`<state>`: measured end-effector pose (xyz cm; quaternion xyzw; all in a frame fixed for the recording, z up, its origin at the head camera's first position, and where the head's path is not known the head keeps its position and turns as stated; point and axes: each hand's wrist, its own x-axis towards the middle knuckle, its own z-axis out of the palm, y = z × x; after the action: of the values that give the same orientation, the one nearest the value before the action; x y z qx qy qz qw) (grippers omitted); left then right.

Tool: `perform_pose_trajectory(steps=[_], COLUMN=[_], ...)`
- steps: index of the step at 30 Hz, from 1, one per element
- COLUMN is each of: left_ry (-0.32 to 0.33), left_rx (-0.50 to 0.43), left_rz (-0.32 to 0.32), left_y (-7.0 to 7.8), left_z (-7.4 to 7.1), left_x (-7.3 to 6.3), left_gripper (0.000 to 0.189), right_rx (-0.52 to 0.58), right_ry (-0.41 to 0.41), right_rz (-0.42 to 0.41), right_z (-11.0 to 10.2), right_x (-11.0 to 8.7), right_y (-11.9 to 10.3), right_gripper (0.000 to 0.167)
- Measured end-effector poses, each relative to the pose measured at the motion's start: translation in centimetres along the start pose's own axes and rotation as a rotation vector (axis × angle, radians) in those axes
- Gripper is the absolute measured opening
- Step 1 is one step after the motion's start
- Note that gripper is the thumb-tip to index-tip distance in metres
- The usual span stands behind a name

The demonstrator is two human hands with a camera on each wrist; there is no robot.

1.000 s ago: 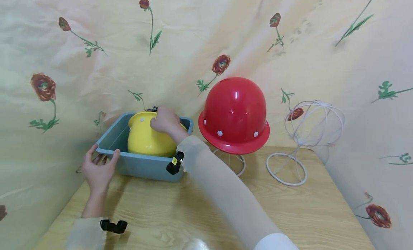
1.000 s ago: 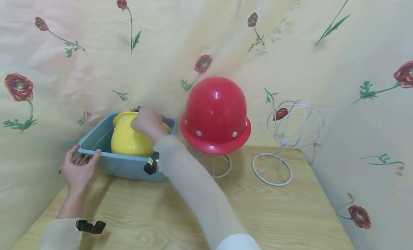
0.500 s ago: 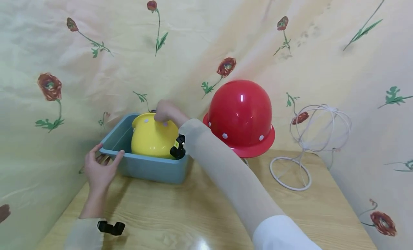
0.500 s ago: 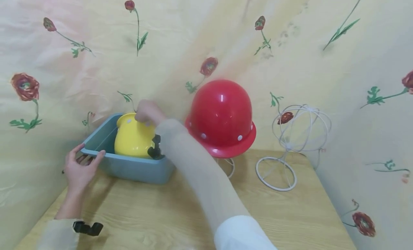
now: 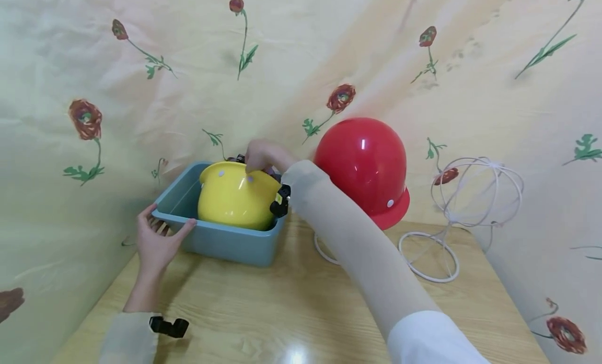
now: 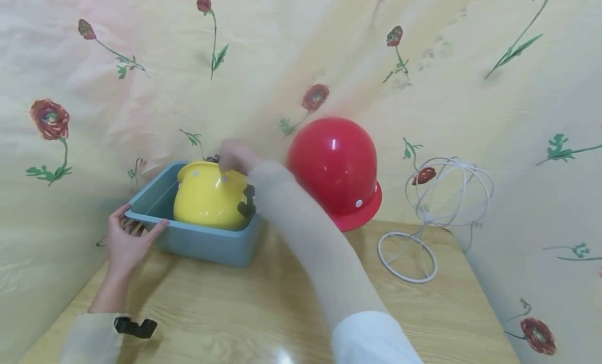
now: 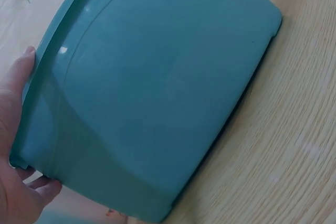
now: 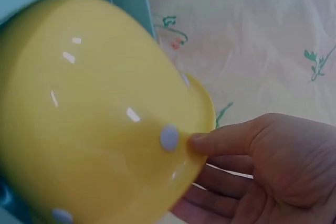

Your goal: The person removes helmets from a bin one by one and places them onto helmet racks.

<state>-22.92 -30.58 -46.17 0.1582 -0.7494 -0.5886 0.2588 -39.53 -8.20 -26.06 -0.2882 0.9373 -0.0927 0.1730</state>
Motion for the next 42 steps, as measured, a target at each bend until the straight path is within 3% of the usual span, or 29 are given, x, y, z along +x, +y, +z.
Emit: perform_pose_trajectory(steps=[2,4,6,10,12,15,18,23,28,32,36,39,42], left_ry=[0.002,0.007,0.012,0.012,0.005,0.008,0.008,0.004,-0.002,-0.002,-0.011,-0.012,-0.008], left_rx=[-0.004,-0.006,-0.007,-0.002,-0.004,-0.006,-0.006,-0.010,-0.008,-0.015,-0.031,-0.035,-0.029], left_rz=[0.002,-0.001,-0.002,-0.004,-0.005,-0.009,-0.001,0.008,0.009,0.016,0.012,0.001,0.002], left_y=[0.0,-0.1,-0.2,-0.1,0.0,0.1,0.2,0.1,0.0,-0.1,0.0,0.1,0.2], left_z=[0.0,0.0,-0.1,0.0,0.1,-0.1,-0.2,-0.1,-0.1,0.1,0.2,0.2,0.1], left_x=[0.1,0.2,0.2,0.1,0.1,0.1,0.1,0.2,0.3,0.2,0.1,0.1,0.3], left_gripper=[0.111,0.110,0.109,0.109,0.109,0.109,0.109,0.109,0.110,0.110,0.111,0.113,0.113], right_rx=[0.019,0.028,0.034,0.002,-0.020,-0.109,-0.201,-0.232,-0.230,-0.194,-0.242,-0.285,-0.225], right_ry=[-0.046,-0.039,0.044,0.290,0.334,0.303,0.242,0.207,0.190,0.246,0.301,0.301,0.265], right_rz=[-0.010,-0.025,-0.052,-0.124,-0.162,-0.225,-0.240,-0.187,-0.154,-0.148,-0.172,-0.177,-0.154], right_z=[-0.2,-0.3,-0.1,0.5,1.0,1.8,2.4,3.0,4.0,4.9,5.0,4.3,3.4], right_x=[-0.1,-0.1,0.1,0.7,1.1,2.0,3.0,4.2,4.6,4.5,4.6,4.8,5.0], right_y=[0.5,0.7,0.5,-0.9,-1.9,-3.5,-4.8,-6.5,-8.0,-8.3,-7.9,-7.5,-7.2], right_gripper=[0.019,0.017,0.013,0.014,0.015,0.028,0.021,0.029,0.017,0.011,0.016,0.023,0.025])
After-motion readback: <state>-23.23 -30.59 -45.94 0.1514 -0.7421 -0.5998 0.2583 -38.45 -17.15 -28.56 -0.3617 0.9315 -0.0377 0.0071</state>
